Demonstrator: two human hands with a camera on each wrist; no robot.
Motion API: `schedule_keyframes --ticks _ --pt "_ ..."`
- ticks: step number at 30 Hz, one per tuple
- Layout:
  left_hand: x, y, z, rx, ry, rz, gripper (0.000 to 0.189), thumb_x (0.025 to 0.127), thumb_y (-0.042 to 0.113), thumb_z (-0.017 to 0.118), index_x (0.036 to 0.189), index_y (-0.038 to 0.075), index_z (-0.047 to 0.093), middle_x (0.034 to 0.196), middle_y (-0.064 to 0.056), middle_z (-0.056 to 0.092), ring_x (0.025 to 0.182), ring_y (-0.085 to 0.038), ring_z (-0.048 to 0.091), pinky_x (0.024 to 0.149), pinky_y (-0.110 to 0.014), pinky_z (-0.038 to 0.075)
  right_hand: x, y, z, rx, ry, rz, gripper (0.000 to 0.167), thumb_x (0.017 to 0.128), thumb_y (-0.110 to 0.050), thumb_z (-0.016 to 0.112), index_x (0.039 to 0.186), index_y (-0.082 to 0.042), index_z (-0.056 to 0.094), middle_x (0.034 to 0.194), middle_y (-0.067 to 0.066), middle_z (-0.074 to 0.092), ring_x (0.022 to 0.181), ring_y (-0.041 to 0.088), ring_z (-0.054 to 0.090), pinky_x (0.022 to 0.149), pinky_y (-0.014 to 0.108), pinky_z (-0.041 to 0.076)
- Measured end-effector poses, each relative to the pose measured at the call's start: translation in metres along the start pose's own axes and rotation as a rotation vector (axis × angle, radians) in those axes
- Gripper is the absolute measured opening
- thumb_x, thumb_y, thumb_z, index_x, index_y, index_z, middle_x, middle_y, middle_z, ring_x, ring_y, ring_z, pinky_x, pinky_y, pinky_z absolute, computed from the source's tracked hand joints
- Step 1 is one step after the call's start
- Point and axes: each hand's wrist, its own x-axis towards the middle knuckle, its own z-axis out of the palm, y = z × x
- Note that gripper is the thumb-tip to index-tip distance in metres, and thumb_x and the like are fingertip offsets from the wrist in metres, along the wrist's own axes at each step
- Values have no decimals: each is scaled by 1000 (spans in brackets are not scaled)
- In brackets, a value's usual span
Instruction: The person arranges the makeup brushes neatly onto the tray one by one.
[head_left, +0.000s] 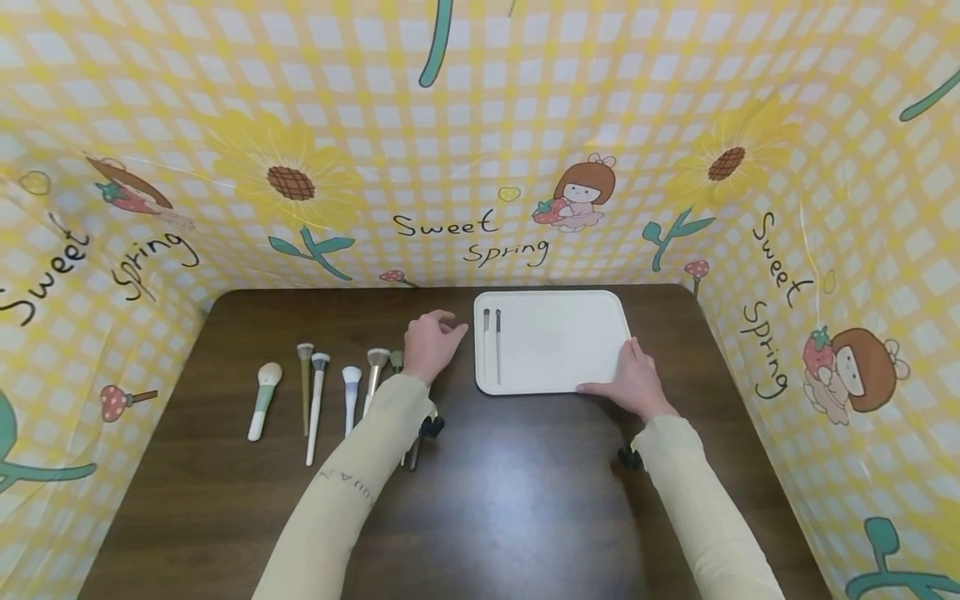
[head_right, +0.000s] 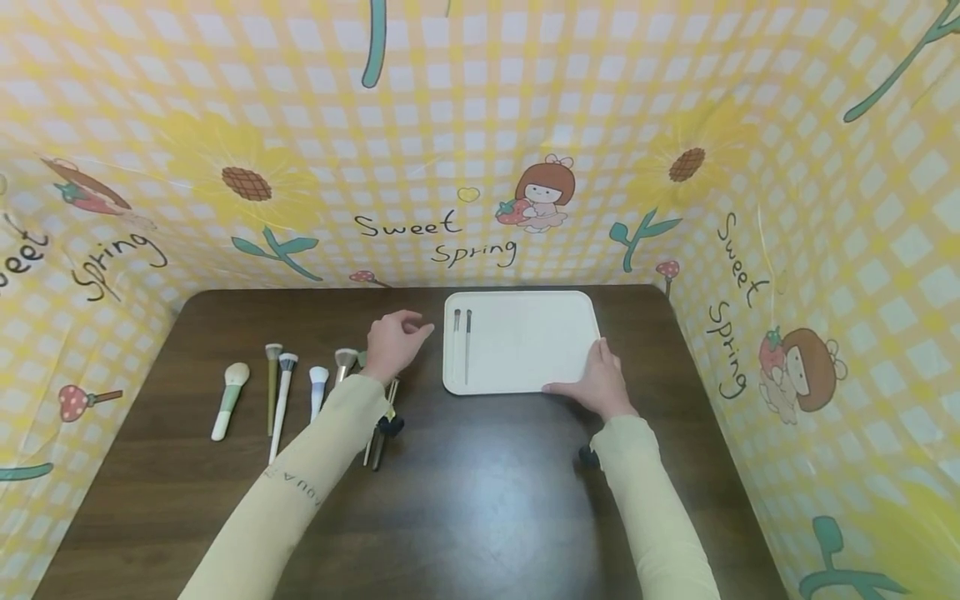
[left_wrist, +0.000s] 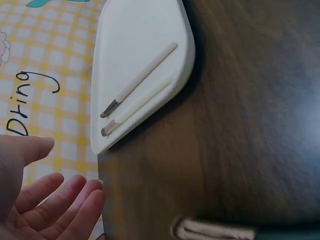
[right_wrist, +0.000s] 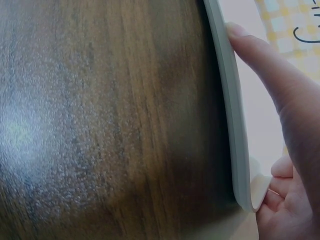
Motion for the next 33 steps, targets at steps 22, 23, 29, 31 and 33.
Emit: schedule_keyframes --ticks 22,23,29,31,33 --pt "-55 -33 -21 62 -111 40 42 92 25 78 124 1 69 102 -14 73 89 -27 69 78 -45 56 -2 2 3 31 12 -13 148 63 -76 82 154 17 10 159 40 8 140 60 19 113 61 27" --pt "-58 -36 -22 77 -116 40 40 91 24 78 123 1 69 101 -13 73 88 -27 69 77 -45 56 -2 2 3 33 14 -13 148 62 -76 82 154 17 11 159 40 9 140 60 20 113 61 27" --pt "-71 -47 -26 147 -139 28 31 87 21 82 108 0 73 89 -7 72 80 -22 68 74 -42 56 -1 4 6 39 13 -5 148 62 -78 81 155 15 12 160 38 8 141 58 19 113 60 27" --pt "-74 -49 -28 170 -149 26 31 85 21 84 105 0 73 84 -5 70 75 -19 66 70 -40 55 0 5 6 36 16 -4 149 62 -78 81 155 15 11 160 38 8 142 58 19 113 60 27" --pt "-77 -49 -29 200 -159 27 32 82 21 85 102 0 73 79 -3 68 70 -18 63 66 -39 54 1 5 5 33 21 -4 149 61 -79 81 155 15 11 160 38 8 142 58 19 113 59 28"
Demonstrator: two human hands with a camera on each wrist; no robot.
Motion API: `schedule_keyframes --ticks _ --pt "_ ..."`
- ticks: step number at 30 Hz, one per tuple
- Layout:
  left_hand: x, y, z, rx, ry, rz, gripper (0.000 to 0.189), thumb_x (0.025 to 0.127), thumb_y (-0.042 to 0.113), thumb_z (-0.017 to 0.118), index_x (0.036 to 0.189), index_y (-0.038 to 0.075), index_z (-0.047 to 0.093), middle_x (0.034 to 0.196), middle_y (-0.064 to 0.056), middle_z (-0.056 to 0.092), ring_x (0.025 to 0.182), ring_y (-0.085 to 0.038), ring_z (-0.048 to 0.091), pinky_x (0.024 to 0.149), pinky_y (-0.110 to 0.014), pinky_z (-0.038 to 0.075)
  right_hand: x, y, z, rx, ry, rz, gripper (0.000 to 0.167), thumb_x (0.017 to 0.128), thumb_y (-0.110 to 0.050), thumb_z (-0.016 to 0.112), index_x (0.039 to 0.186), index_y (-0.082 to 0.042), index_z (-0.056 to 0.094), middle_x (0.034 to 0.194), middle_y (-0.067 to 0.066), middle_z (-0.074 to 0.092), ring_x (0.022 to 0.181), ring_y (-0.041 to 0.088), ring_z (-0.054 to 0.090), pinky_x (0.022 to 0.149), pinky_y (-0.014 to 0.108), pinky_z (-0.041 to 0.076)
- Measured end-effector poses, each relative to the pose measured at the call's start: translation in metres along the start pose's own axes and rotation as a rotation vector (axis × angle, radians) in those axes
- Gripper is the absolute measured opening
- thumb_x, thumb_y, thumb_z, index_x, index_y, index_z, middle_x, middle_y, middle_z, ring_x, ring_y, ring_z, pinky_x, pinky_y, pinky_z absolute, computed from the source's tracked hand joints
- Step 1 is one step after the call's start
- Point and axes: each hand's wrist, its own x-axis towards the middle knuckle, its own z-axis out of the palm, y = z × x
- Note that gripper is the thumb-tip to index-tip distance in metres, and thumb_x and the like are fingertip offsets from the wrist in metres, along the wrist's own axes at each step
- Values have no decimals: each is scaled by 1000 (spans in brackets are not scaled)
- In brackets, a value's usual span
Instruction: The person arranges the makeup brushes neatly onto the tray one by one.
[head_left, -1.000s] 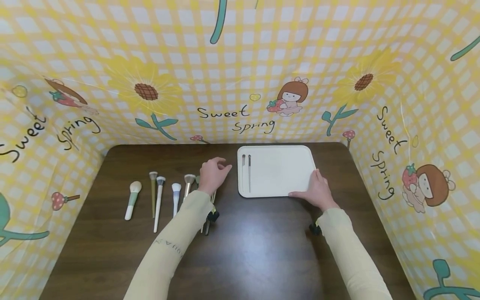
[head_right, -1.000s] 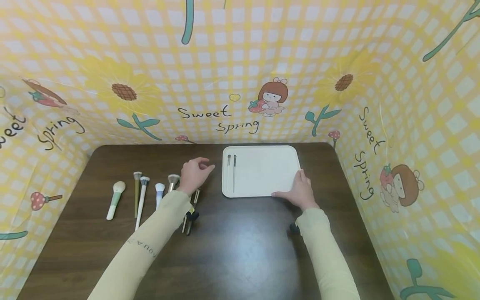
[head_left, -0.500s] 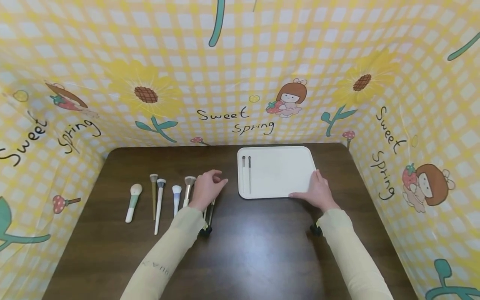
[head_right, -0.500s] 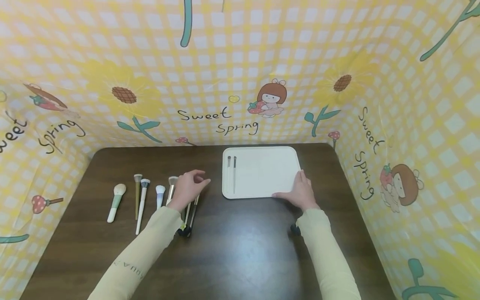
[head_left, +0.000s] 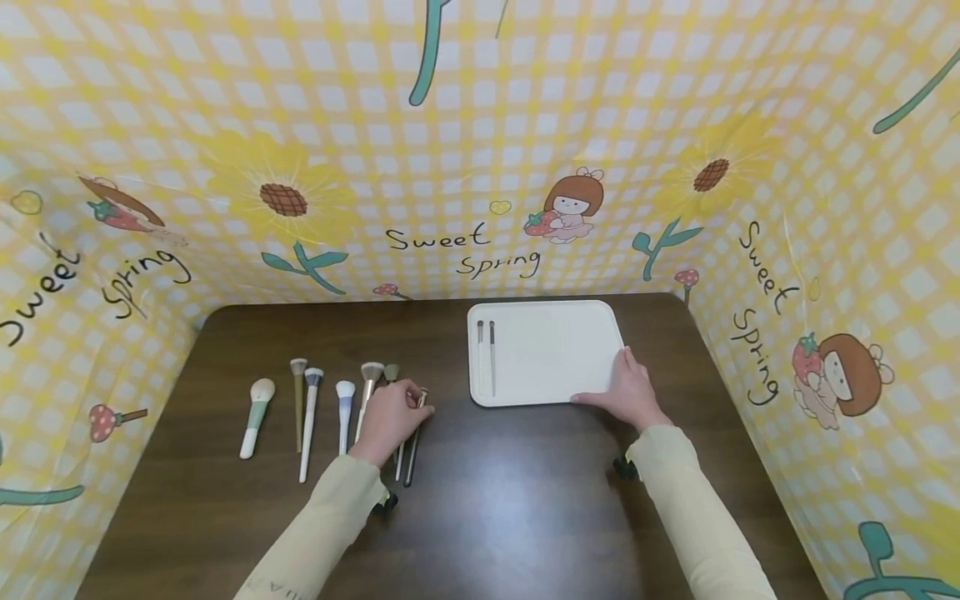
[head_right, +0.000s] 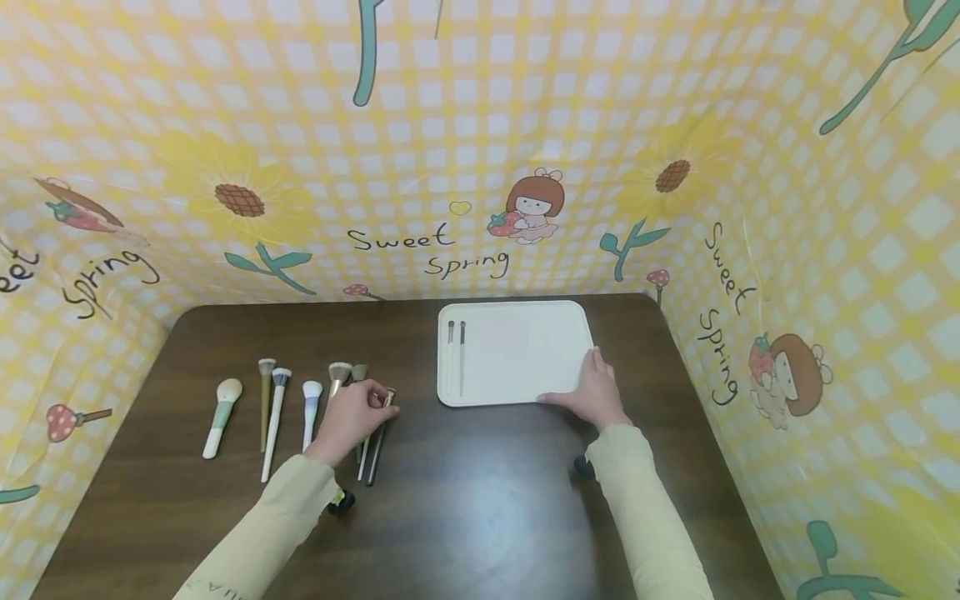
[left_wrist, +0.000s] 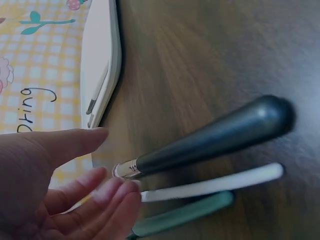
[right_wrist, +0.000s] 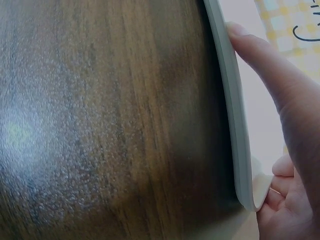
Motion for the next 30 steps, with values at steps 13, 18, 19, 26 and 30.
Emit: schedule_keyframes --ticks 13,18,19,26,30 --pt "-25 -18 2 68 -46 -9 32 73 20 91 89 2 70 74 -2 65 64 -18 58 61 -38 50 -5 -1 1 -2 1 -12 147 64 -74 82 154 17 10 159 40 9 141 59 18 113 60 27" --pt "-30 -20 3 73 -44 -6 28 74 16 89 77 7 63 66 1 59 59 -16 55 57 -36 48 -6 -1 2 -3 8 -14 146 65 -74 82 153 18 10 159 40 10 141 60 19 113 60 27" --pt "-31 -20 2 71 -46 -4 28 75 15 89 74 9 61 64 2 58 58 -16 55 56 -36 48 -6 -1 2 -2 9 -15 147 65 -74 82 153 18 11 159 40 10 141 60 19 113 61 27" --pt "-36 -20 6 61 -61 -7 33 75 15 87 61 13 57 54 5 53 51 -14 52 50 -32 45 -6 -2 3 5 12 -11 146 64 -74 83 153 18 12 158 40 11 141 60 20 113 60 27" --pt "-35 -19 8 71 -55 -1 36 73 16 88 58 13 56 50 6 51 48 -13 50 48 -31 43 -4 -2 2 0 20 -11 145 65 -73 83 153 18 12 158 40 11 140 60 20 114 60 27"
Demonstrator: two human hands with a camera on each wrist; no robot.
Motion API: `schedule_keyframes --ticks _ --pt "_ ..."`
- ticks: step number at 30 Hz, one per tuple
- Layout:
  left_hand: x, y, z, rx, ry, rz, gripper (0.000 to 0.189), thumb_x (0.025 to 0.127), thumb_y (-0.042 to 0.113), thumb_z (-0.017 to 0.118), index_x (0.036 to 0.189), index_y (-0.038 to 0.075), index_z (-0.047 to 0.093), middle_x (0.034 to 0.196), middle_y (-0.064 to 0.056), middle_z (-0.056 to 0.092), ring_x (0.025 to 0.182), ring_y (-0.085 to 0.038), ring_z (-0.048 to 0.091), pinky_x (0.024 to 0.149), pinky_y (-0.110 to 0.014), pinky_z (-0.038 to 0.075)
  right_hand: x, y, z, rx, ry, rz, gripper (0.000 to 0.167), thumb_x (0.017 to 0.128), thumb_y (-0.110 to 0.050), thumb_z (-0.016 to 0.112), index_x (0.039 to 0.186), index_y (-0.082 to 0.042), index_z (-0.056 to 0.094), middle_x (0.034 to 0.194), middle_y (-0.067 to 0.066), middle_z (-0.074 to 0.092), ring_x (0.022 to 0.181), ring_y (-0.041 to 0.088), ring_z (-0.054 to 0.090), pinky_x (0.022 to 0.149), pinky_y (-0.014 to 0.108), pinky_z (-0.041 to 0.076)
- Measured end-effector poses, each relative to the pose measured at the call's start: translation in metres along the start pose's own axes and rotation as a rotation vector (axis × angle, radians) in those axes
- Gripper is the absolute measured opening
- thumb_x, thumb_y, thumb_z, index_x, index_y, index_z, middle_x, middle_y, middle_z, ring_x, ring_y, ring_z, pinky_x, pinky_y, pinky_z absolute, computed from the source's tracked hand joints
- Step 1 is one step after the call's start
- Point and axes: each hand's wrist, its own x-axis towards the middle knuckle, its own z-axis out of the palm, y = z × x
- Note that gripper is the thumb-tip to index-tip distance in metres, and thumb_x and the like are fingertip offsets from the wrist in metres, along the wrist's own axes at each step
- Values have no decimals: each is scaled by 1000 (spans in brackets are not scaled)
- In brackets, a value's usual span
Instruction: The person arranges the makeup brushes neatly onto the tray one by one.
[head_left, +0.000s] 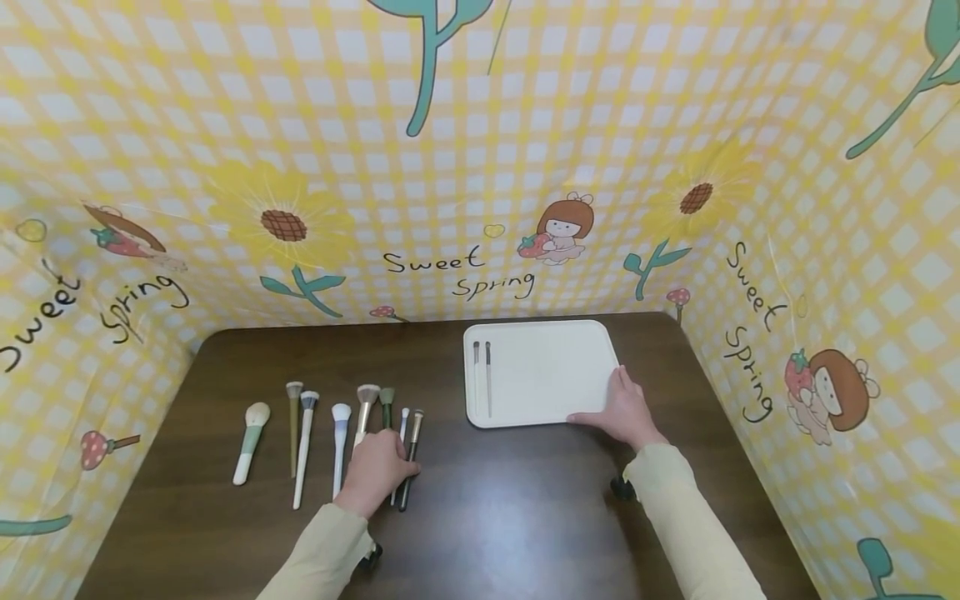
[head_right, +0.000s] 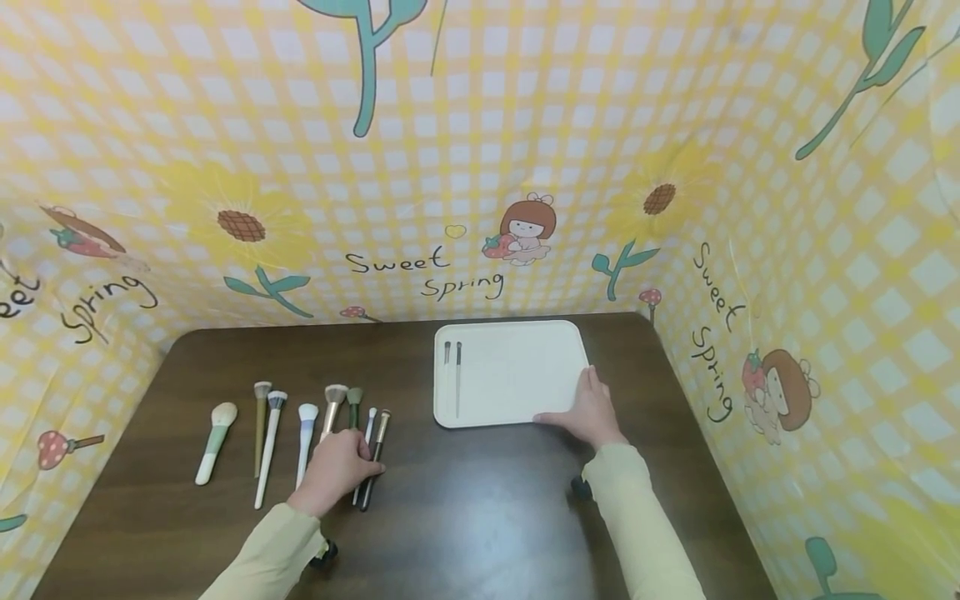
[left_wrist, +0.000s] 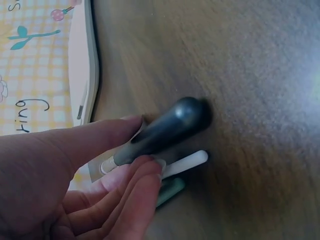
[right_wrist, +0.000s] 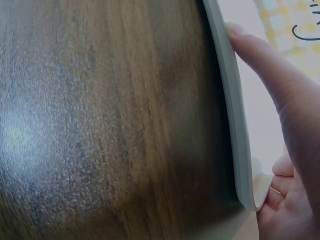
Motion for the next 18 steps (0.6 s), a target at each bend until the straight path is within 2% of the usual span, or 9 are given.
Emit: schedule_keyframes --ticks 9,18 --pt "-4 2 3 13 -8 7 41 76 11 83 51 15 50 42 10 42 42 -10 45 44 -29 40 -3 0 3 6 -8 8 144 65 -70 85 153 17 12 159 40 11 141 59 20 113 60 28" --pt "-2 7 4 38 5 57 47 75 8 77 47 18 40 41 14 27 40 -6 33 41 -25 30 -1 0 1 10 4 -2 144 66 -71 84 153 18 11 159 40 10 141 60 19 113 60 27"
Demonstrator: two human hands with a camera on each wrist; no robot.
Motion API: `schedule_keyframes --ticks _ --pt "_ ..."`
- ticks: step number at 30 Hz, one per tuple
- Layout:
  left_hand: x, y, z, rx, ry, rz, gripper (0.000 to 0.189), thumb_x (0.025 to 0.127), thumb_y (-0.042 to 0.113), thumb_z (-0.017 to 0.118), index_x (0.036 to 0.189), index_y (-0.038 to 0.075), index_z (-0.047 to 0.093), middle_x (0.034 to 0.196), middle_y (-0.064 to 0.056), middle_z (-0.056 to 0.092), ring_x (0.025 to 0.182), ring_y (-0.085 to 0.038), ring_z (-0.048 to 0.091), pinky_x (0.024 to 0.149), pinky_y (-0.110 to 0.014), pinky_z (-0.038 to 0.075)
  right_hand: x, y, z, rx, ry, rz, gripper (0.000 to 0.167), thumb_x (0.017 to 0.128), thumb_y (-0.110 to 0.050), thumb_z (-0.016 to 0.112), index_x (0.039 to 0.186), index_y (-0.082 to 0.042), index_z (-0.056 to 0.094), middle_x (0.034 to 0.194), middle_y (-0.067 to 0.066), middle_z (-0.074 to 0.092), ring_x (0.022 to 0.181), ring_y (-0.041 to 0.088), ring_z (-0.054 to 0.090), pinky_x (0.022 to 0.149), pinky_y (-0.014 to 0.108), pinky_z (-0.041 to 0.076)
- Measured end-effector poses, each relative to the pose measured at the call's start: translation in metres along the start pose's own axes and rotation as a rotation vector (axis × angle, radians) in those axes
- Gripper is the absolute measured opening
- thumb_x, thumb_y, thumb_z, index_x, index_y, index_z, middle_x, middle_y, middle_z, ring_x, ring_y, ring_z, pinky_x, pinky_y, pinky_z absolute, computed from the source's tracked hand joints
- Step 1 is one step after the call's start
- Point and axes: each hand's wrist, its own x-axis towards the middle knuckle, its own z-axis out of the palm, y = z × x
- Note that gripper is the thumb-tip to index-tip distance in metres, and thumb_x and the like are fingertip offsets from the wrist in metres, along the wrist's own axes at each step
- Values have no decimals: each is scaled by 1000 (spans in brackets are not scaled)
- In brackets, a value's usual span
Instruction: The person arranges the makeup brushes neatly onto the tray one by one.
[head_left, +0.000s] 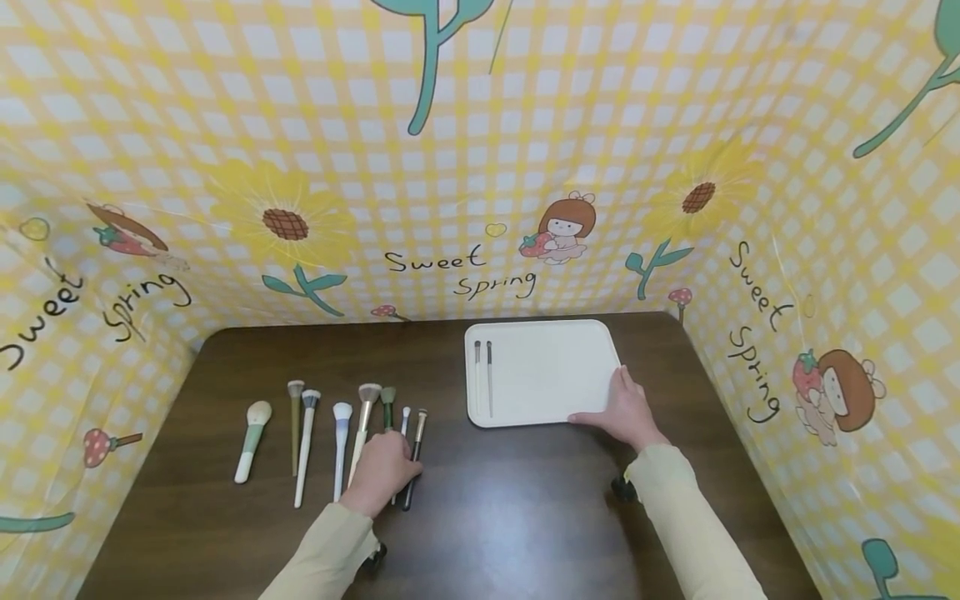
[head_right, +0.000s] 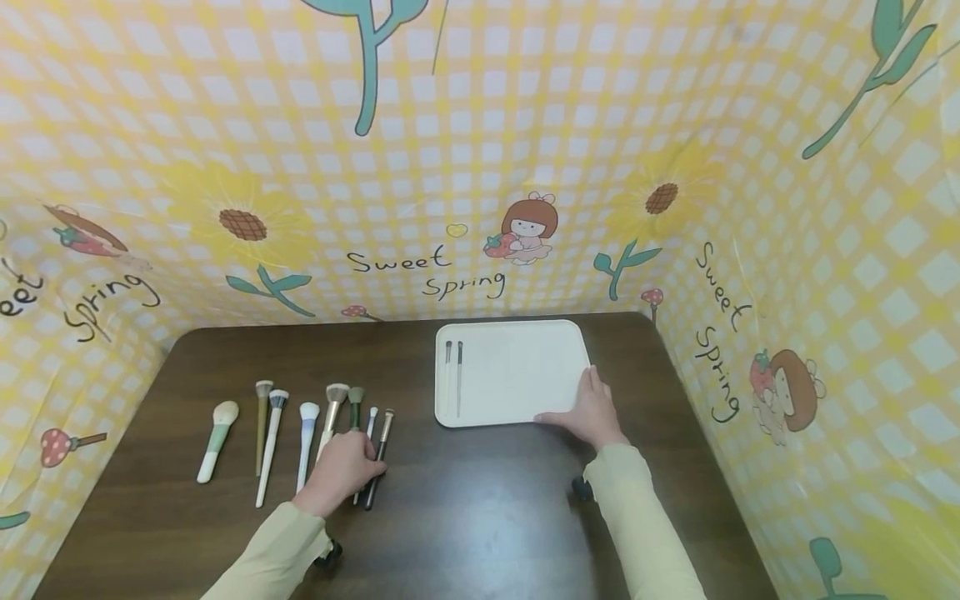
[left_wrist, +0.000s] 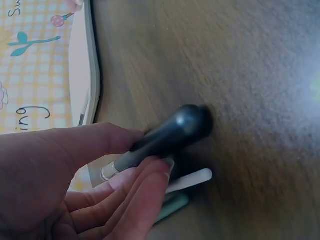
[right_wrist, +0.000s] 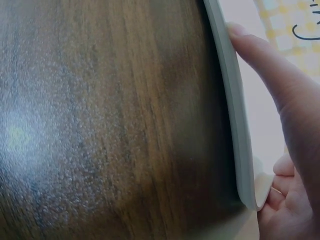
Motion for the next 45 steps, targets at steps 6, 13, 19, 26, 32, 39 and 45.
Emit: schedule_keyframes --ticks 6,13,19,26,32,39,45 --pt "3 1 2 11 3 16 46 75 13 77 47 17 41 40 13 29 37 -7 36 40 -26 31 2 1 0 -8 -3 0 146 65 -72 84 153 18 11 159 40 10 141 60 19 113 60 27" --pt "8 6 2 -14 35 24 37 74 16 77 51 15 47 44 10 37 41 -11 41 42 -29 35 6 3 -2 -18 5 -15 147 64 -74 83 153 18 11 158 41 10 141 59 20 114 60 26" --pt "10 9 0 -33 49 1 32 74 17 76 55 13 51 49 5 45 45 -14 46 45 -32 39 7 6 -2 -25 -2 -6 150 63 -78 81 153 18 10 159 41 9 141 60 19 114 60 26" --pt "11 13 -4 -68 41 -43 18 76 16 75 69 10 59 58 0 54 51 -18 52 49 -35 46 6 7 -1 -16 -6 0 150 62 -78 81 154 17 10 159 40 9 142 58 18 114 60 26" --pt "12 14 -4 -117 34 -77 17 79 13 74 89 1 68 62 1 60 53 -15 56 50 -33 48 5 7 1 -21 -13 8 150 62 -79 80 154 17 9 159 40 8 142 58 18 114 59 26" --pt "12 16 -3 -159 49 -80 24 81 11 74 101 -2 70 67 2 66 56 -11 60 53 -33 50 4 6 1 -25 -14 6 148 63 -76 82 154 17 11 159 39 10 142 58 19 114 59 25" --pt "12 17 -2 -180 46 -80 27 82 10 74 105 -4 71 71 0 69 59 -10 62 53 -32 51 4 6 1 -30 -14 1 148 63 -76 81 153 18 11 159 40 10 142 58 19 115 59 24"
